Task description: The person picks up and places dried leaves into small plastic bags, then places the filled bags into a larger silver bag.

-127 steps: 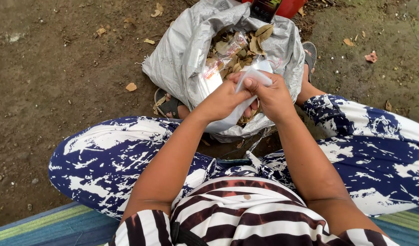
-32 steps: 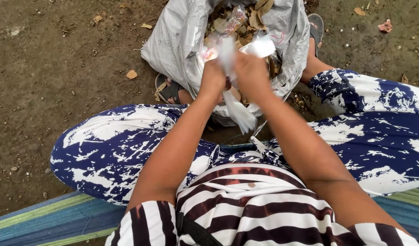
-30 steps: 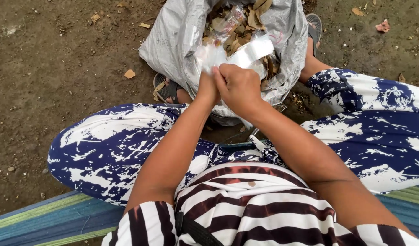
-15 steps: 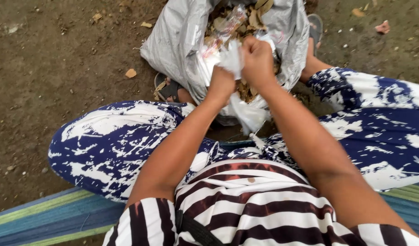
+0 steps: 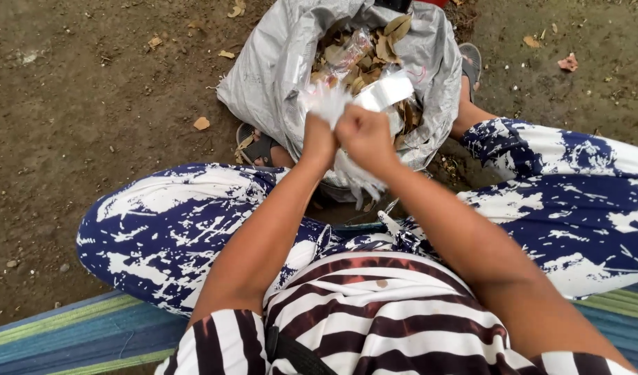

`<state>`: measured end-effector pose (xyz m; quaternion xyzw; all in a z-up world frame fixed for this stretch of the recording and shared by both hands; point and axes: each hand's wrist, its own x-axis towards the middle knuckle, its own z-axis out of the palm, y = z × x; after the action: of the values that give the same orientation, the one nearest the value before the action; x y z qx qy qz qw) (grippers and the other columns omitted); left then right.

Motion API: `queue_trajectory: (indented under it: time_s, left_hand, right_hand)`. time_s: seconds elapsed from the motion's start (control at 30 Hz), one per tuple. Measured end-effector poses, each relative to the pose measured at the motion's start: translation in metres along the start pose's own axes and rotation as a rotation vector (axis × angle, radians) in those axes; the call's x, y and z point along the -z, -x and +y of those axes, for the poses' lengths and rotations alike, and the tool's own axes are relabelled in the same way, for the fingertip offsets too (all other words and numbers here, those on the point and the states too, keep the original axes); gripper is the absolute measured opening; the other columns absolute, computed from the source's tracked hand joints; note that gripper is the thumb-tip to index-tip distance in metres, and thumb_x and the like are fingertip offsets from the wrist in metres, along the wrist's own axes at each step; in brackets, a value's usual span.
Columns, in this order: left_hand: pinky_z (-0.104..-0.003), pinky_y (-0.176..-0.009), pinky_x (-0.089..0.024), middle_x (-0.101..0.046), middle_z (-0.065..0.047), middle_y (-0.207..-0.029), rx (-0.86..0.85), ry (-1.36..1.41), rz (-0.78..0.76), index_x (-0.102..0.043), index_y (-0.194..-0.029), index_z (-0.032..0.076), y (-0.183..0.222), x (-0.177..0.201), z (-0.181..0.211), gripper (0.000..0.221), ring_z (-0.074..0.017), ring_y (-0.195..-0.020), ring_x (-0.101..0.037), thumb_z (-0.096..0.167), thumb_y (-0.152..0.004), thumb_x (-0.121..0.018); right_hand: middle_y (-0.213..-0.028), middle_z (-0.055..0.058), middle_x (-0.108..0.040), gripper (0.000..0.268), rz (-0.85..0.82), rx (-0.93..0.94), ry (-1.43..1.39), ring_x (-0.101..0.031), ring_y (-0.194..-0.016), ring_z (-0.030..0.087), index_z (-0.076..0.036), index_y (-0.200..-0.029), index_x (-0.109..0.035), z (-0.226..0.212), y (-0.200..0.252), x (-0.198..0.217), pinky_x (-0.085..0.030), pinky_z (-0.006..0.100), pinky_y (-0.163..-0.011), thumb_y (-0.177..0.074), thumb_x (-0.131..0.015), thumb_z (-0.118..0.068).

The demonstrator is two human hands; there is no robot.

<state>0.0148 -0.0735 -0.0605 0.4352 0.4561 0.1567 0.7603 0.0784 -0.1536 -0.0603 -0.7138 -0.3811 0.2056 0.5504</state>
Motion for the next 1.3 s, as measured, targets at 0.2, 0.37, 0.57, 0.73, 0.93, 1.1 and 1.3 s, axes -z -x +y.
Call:
queue_trajectory:
  time_s: [0.2,0.37,0.57,0.73,0.93,1.1,1.3]
  left_hand:
    - [-0.033,-0.048,-0.029,-0.038,-0.002,-0.058,-0.02,-0.03,0.002,-0.045,-0.069,0.013,0.004,-0.001,-0.003,0.026,-0.0141,-0.052,-0.035,0.019,-0.093,-0.036]
    - [-0.032,-0.049,-0.03,-0.039,-0.002,-0.059,-0.036,-0.062,-0.007,-0.045,-0.07,0.013,-0.001,-0.006,-0.002,0.027,-0.0141,-0.053,-0.036,0.019,-0.094,-0.036]
    - [-0.032,-0.051,-0.031,-0.04,-0.002,-0.059,-0.063,-0.083,-0.012,-0.047,-0.07,0.012,-0.011,0.005,0.006,0.028,-0.014,-0.054,-0.037,0.019,-0.095,-0.037]
    - [-0.032,-0.052,-0.032,-0.04,-0.001,-0.06,-0.066,-0.1,0.005,-0.047,-0.07,0.012,-0.009,-0.001,0.001,0.028,-0.014,-0.055,-0.038,0.02,-0.095,-0.037]
    - [-0.032,-0.053,-0.034,-0.042,-0.001,-0.06,-0.082,-0.127,0.005,-0.048,-0.071,0.012,-0.013,0.009,0.006,0.029,-0.014,-0.056,-0.039,0.02,-0.096,-0.037]
    - [-0.032,-0.054,-0.035,-0.043,-0.001,-0.061,-0.103,-0.159,-0.009,-0.049,-0.071,0.012,-0.017,0.001,0.007,0.03,-0.014,-0.057,-0.04,0.021,-0.097,-0.037]
    - [-0.032,-0.055,-0.037,-0.044,-0.001,-0.062,-0.133,-0.188,-0.037,-0.05,-0.071,0.012,-0.023,0.016,0.009,0.031,-0.014,-0.059,-0.041,0.021,-0.098,-0.037]
  right_hand:
    - [-0.045,0.004,-0.041,0.029,0.078,0.101,0.072,-0.043,-0.043,0.02,-0.008,-0.06,-0.05,-0.033,-0.005,0.002,-0.035,0.031,-0.048,-0.082,-0.066,0.003]
    - [-0.056,-0.007,-0.032,0.041,0.035,0.066,-0.162,-0.03,-0.057,0.009,-0.016,-0.063,-0.036,-0.004,-0.034,0.007,-0.027,0.025,-0.059,-0.079,-0.066,0.007]
    - [-0.053,0.01,-0.038,0.03,0.042,0.185,0.019,-0.042,-0.05,0.028,-0.006,-0.063,-0.044,-0.014,-0.009,-0.008,-0.036,0.036,-0.055,-0.085,-0.059,0.007]
    - [-0.061,-0.011,-0.034,0.046,-0.042,0.078,-0.392,-0.034,-0.059,0.006,-0.018,-0.067,-0.035,0.01,-0.055,0.007,-0.029,0.023,-0.056,-0.087,-0.068,0.006]
    - [-0.048,-0.007,-0.031,0.044,-0.003,0.168,0.18,-0.036,-0.044,0.015,-0.02,-0.056,-0.038,-0.027,0.0,-0.013,-0.035,0.025,-0.052,-0.082,-0.068,-0.001]
    - [-0.058,-0.001,-0.044,0.034,0.14,0.052,-0.08,-0.041,-0.062,0.015,-0.013,-0.067,-0.043,0.033,-0.051,0.0,-0.036,0.03,-0.065,-0.094,-0.052,0.006]
    - [-0.055,0.001,-0.052,0.026,0.032,0.228,0.026,-0.054,-0.054,0.019,-0.014,-0.066,-0.054,0.037,-0.032,-0.029,-0.044,0.028,-0.057,-0.083,-0.069,-0.002]
